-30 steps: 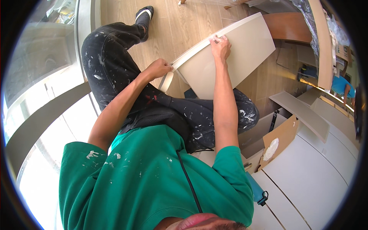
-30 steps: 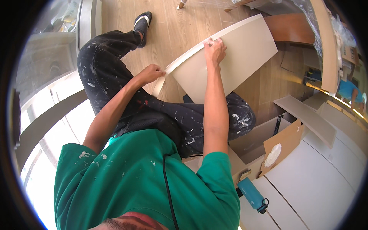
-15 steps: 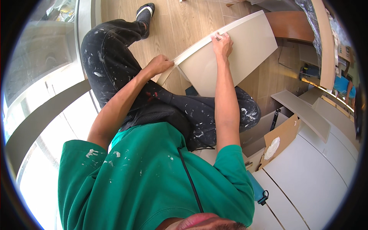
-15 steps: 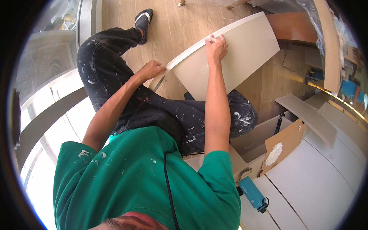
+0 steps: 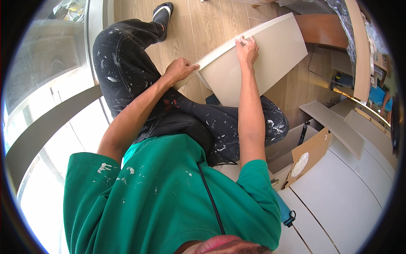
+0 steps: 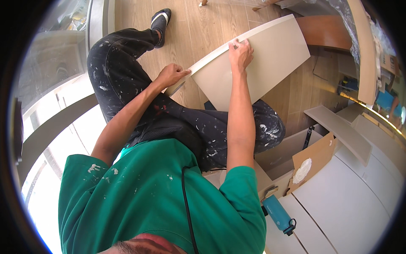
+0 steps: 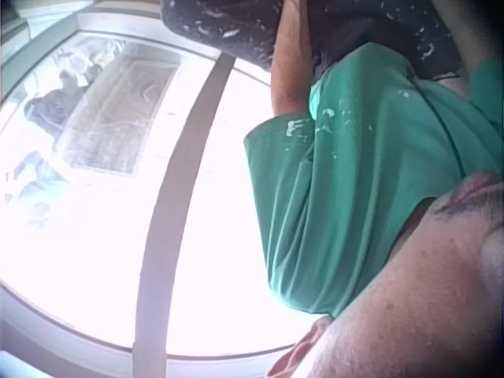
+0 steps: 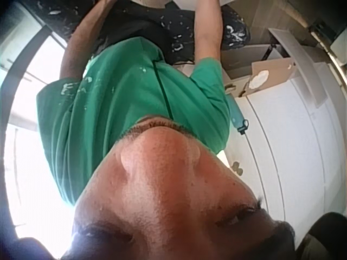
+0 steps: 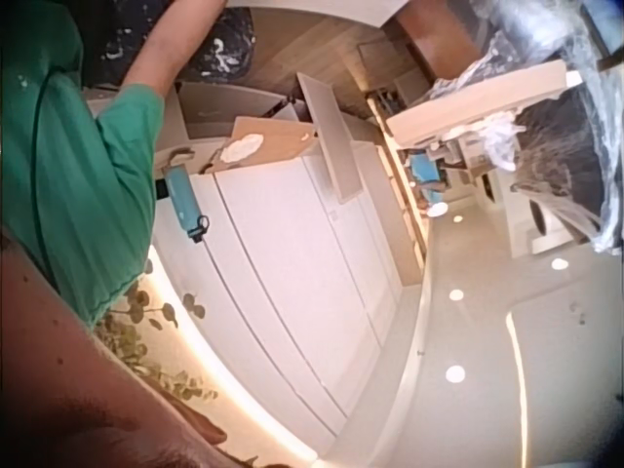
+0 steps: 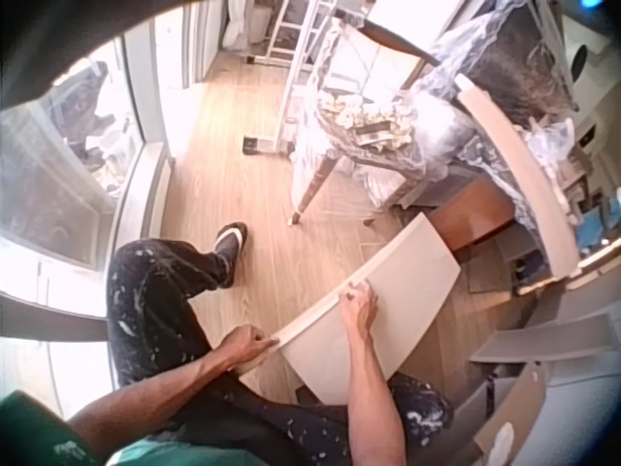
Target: The person rubs the edges of a white furniture panel with a finger, wipes the surface with a white cloth, and then applies masking tape along one edge using a roll of tape by hand.
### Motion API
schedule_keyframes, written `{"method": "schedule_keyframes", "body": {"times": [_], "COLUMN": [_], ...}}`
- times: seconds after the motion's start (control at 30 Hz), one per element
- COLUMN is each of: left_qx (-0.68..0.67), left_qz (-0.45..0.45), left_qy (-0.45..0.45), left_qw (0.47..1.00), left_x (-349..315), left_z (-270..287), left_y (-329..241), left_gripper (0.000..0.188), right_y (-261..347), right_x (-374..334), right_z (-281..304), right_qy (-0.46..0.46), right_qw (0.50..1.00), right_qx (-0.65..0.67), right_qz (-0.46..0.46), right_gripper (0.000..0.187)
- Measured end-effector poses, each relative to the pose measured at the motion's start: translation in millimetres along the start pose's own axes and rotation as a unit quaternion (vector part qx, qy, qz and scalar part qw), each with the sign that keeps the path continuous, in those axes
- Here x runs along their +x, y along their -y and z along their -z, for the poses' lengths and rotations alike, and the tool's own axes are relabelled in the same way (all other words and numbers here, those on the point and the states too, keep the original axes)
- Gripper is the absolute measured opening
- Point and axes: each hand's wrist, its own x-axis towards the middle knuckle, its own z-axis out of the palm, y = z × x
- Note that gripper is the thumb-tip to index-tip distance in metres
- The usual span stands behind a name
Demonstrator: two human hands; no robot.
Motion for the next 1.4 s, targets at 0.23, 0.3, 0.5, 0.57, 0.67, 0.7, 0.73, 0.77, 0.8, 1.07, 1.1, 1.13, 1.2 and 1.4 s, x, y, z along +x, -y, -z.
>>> {"method": "schedule_keyframes", "body": {"times": [0.23,0.3,0.5,0.57,0.67,0.7,0.73,0.77,0.8,1.07,1.1,1.13,1.2,1.4], "left_qx": [0.004,0.005,0.009,-0.005,0.006,0.008,0.01,0.013,0.006,-0.021,-0.014,-0.006,0.001,-0.016], "left_qz": [-0.021,-0.022,-0.023,-0.01,0.005,-0.006,-0.016,-0.026,-0.035,-0.034,-0.036,-0.038,-0.049,-0.076], "left_qy": [-0.003,0.0,-0.005,-0.006,0.023,0.017,0.011,0.004,-0.003,-0.003,-0.001,0.001,-0.003,-0.025], "left_qw": [1.0,1.0,1.0,1.0,1.0,1.0,1.0,1.0,0.999,0.999,0.999,0.999,0.999,0.997], "left_x": [2,2,-1,0,3,3,2,1,1,-2,-2,-2,-3,-10], "left_z": [1,1,2,0,2,3,3,4,3,6,7,8,9,11], "left_y": [3,2,-3,3,1,-1,-2,-3,-2,-1,-4,-6,-10,-22], "left_gripper": [0.055,0.055,0.052,0.051,0.05,0.05,0.051,0.052,0.052,0.055,0.055,0.056,0.056,0.055], "right_y": [4,1,1,13,14,14,14,13,14,5,4,3,3,1], "right_x": [-6,-9,-29,-38,-41,-42,-43,-42,-41,-38,-37,-37,-37,-36], "right_z": [-1,-3,-4,-3,3,2,2,3,4,1,1,0,0,3], "right_qy": [-0.004,-0.007,0.02,0.057,0.082,0.088,0.093,0.098,0.102,0.099,0.097,0.097,0.096,0.095], "right_qw": [1.0,0.998,0.994,0.991,0.989,0.988,0.988,0.988,0.988,0.988,0.988,0.989,0.989,0.989], "right_qx": [-0.005,-0.023,-0.013,-0.008,-0.01,-0.009,-0.012,-0.014,-0.018,0.001,-0.002,-0.001,0.001,0.004], "right_qz": [0.02,0.055,0.109,0.123,0.125,0.124,0.121,0.118,0.117,0.117,0.118,0.115,0.11,0.117], "right_gripper": [0.043,0.047,0.067,0.075,0.085,0.088,0.088,0.089,0.089,0.074,0.073,0.073,0.073,0.075]}}
